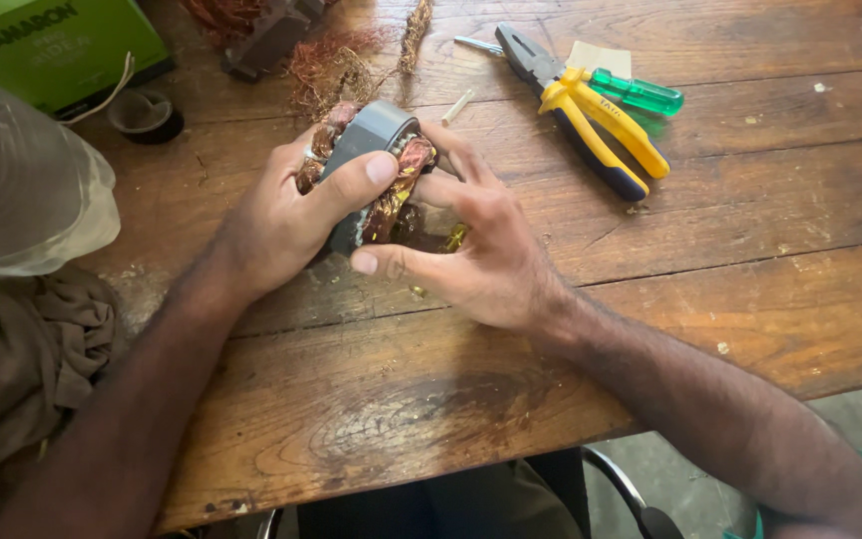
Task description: The person holds a motor stator on a wooden workbench and uses a yellow screwdriver to pry and loosen the copper windings from the slots. They then set the screwdriver down, use pliers to grip the windings, and pull the copper out by hand, working around the stator.
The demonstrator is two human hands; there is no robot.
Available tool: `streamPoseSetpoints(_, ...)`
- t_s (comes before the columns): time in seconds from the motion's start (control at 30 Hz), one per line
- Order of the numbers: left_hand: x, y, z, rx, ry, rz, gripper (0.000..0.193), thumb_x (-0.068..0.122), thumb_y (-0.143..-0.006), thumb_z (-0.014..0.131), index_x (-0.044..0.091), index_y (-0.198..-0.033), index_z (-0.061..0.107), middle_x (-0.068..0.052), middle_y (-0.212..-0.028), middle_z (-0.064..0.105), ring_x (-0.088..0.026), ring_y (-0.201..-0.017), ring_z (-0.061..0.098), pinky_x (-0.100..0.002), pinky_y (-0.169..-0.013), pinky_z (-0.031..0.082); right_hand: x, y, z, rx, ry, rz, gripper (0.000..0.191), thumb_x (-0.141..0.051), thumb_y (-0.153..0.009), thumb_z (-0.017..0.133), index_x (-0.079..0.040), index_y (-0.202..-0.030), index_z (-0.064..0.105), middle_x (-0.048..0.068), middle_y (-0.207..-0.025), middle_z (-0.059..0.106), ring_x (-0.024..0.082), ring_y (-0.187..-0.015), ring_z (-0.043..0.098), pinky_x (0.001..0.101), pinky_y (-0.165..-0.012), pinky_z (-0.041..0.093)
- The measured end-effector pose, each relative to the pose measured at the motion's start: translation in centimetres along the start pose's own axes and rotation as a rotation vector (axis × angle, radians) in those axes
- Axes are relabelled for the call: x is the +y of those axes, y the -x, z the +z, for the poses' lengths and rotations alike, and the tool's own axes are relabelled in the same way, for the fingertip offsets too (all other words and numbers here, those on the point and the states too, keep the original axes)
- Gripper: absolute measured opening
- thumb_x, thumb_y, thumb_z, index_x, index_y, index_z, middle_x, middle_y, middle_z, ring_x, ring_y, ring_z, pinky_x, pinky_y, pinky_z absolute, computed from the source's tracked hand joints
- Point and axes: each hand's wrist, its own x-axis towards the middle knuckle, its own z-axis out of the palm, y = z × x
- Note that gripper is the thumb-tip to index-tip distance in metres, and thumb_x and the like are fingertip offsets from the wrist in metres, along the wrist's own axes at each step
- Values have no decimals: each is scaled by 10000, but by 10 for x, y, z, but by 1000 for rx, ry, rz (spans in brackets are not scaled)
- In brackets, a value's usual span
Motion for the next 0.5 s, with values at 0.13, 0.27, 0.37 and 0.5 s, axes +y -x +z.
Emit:
streamPoseSetpoints(0.13, -2, 1, -1, 3, -20, 24, 459, 436, -1032, 597, 39, -1256, 655, -12, -1114, 671, -105, -1046, 603, -292, -948, 499, 1, 0, 0, -5, 4, -5, 541, -394, -880, 856, -60, -1283, 720, 189, -1567, 519, 347, -1563, 323, 527, -1293, 293)
streamPoseSetpoints(0.27, -2, 1, 0, 2, -41, 42, 472, 443, -1035, 587, 38, -1266, 664, -22, -1131, 679, -116, -1070, 610, -301, -976, 494, 2, 0, 0, -8, 3, -4, 545, -400, -881, 850, -65, -1290, 718, 190, -1576, 508, 343, -1565, 326, 525, -1294, 301)
streamPoseSetpoints(0.37, -2, 1, -1, 6, -48, 41, 474, 443, -1036, 588, 38, -1269, 667, -26, -1142, 679, -118, -1078, 609, -303, -982, 492, 2, 0, 0, -10, 3, 11, 582, -407, -883, 845, -59, -1325, 694, 196, -1580, 493, 349, -1566, 314, 531, -1289, 294)
streamPoseSetpoints(0.5, 0, 1, 0, 9, -45, 21, 471, 438, -1030, 590, 42, -1275, 661, -26, -1132, 689, -115, -1068, 613, -299, -969, 497, 1, 0, 0, -17, 19, 9, 565, -411, -889, 843, -67, -1313, 697, 199, -1581, 489, 350, -1566, 315, 538, -1289, 297)
